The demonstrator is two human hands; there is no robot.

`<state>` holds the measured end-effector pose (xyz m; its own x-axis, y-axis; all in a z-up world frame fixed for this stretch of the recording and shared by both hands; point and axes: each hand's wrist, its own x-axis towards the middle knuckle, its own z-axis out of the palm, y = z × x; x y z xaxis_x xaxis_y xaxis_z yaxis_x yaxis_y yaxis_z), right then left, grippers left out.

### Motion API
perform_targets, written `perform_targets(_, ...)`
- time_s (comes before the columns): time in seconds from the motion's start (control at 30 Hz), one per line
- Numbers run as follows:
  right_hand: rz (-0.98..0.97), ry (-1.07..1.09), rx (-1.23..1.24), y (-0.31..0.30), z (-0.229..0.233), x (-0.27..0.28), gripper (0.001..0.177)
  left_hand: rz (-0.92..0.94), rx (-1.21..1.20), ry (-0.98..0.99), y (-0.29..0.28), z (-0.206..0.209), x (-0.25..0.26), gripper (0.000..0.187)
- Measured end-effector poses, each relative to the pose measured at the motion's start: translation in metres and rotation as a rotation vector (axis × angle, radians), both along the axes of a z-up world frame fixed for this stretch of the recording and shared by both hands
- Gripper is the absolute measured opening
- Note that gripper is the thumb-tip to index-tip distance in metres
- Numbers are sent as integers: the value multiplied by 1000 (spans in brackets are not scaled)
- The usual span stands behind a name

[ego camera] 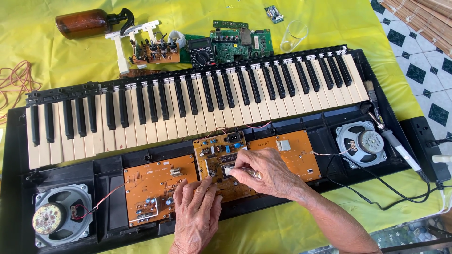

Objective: The person works on the internal circuit boards of a disassembled electronic keyboard. They use a soldering iron to work on components and wires on the orange circuit board, then handle a green circuit board to solder connections.

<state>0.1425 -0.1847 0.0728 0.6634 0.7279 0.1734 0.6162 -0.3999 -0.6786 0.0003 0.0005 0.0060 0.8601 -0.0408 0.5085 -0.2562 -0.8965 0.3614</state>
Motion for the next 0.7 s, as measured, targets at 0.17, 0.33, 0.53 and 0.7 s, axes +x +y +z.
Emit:
perform_targets(0.17, -37, -16, 14, -1, -13, 0, 21, -4, -3, -17, 0, 2, 1, 20)
perform_targets(0.33, -34, -4, 7, 0, -16, 0, 20, -5, -4, -18, 0, 2, 1, 20)
perform_targets(0.53, -42, -1, 41, 2, -13, -2, 20, -9, 4, -2, 1, 1, 1, 23)
perform_targets(0.7, -65, 8, 22, 2, -17, 0, 21, -2, 3, -6, 1, 0, 1, 21)
